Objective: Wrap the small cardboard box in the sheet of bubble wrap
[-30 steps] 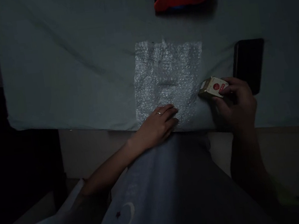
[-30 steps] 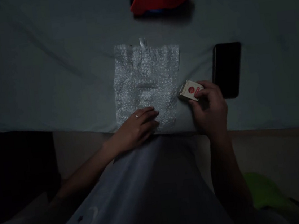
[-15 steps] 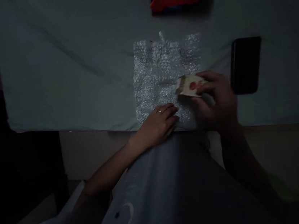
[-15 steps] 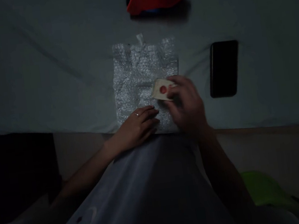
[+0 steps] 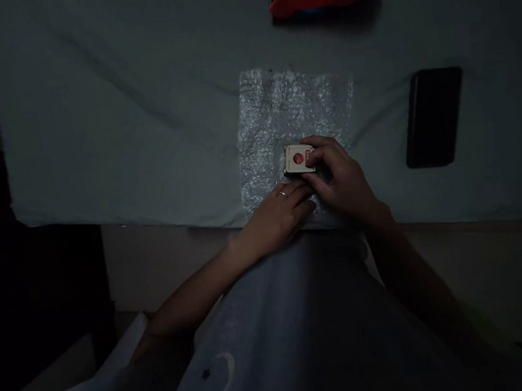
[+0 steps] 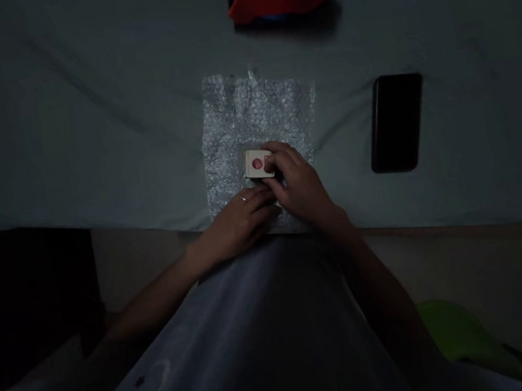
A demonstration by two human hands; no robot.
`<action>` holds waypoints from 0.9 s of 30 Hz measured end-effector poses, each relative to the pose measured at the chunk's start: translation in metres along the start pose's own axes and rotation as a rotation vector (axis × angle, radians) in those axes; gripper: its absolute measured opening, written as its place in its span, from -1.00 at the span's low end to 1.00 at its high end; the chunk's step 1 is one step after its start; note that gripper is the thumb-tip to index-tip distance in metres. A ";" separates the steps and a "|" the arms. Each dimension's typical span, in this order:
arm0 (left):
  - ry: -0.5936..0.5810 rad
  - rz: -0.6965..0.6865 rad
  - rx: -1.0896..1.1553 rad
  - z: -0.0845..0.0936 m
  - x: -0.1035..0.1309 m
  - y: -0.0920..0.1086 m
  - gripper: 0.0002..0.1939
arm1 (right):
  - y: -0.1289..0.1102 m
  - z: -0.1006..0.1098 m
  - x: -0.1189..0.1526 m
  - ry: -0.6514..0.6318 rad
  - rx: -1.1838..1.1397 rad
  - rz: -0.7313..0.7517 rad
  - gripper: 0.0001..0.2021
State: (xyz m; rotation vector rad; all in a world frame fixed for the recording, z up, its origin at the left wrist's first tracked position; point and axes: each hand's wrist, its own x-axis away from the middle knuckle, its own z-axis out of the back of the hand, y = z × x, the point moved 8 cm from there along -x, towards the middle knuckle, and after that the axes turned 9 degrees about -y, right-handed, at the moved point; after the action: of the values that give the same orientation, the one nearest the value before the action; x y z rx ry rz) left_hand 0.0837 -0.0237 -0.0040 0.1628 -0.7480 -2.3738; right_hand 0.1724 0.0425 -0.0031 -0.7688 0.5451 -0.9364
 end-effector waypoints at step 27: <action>0.180 0.469 0.430 0.074 -0.018 -0.093 -0.86 | 0.012 0.041 0.008 0.284 0.178 -0.197 -0.96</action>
State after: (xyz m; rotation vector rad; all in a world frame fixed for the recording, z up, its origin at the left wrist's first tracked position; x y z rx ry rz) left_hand 0.0264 0.0815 0.0048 0.3353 -1.0684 -1.7133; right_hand 0.2116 0.0540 0.0122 -0.5373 0.6308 -1.2708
